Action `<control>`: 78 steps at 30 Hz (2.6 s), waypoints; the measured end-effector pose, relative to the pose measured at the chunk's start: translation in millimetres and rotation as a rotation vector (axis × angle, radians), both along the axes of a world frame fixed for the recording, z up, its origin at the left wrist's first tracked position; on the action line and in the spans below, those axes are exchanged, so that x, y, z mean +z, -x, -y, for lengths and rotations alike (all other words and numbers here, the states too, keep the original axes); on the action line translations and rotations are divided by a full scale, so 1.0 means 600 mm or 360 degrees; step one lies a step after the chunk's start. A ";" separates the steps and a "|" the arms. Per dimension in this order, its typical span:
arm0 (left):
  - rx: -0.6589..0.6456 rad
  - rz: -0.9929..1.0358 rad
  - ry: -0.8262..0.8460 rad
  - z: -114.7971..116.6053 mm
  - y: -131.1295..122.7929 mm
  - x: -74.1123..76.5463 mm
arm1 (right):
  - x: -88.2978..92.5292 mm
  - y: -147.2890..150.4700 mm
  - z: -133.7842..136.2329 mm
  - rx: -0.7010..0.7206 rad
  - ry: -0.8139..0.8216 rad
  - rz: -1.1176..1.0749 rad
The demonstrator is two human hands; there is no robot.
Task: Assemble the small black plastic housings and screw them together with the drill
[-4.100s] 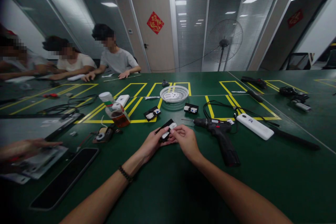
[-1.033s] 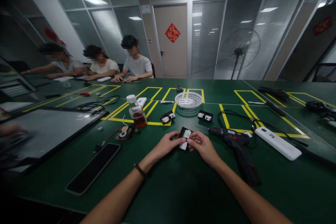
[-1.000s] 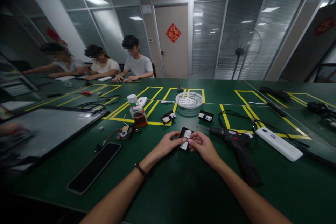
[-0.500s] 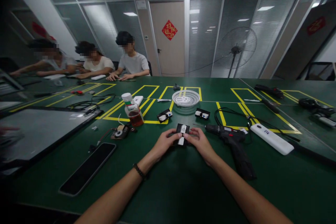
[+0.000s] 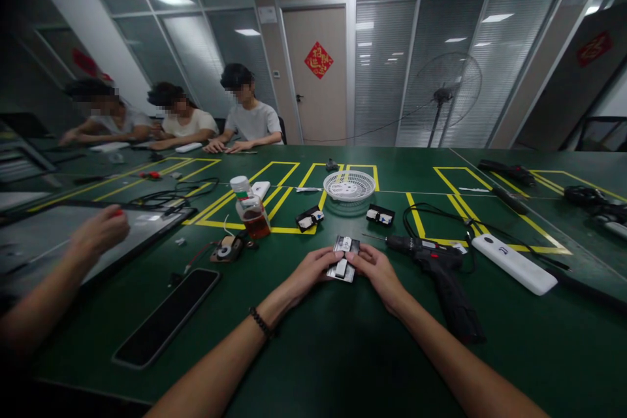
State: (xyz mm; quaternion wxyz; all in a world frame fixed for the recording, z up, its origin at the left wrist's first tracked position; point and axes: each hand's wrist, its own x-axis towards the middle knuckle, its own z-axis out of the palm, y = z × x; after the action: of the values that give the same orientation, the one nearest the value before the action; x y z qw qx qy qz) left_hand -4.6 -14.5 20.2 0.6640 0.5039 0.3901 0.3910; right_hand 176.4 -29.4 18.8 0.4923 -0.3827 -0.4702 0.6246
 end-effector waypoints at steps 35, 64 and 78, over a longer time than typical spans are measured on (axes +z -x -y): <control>0.0017 -0.0059 0.0011 0.002 0.007 0.002 | 0.011 0.002 0.008 0.0091 0.0104 -0.0128; 0.0147 -0.0205 -0.0140 -0.005 0.004 -0.010 | 0.007 -0.001 0.007 0.0072 0.0067 -0.0040; 0.0178 -0.0195 -0.0124 -0.011 0.004 -0.002 | 0.022 -0.024 0.009 0.0035 0.0085 0.0169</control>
State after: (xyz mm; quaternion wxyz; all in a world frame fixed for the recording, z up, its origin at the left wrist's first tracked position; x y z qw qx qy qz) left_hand -6.9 -7.7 18.7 0.5959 0.5298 0.4421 0.4109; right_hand 191.0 -34.7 32.2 0.4494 -0.4232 -0.4828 0.6212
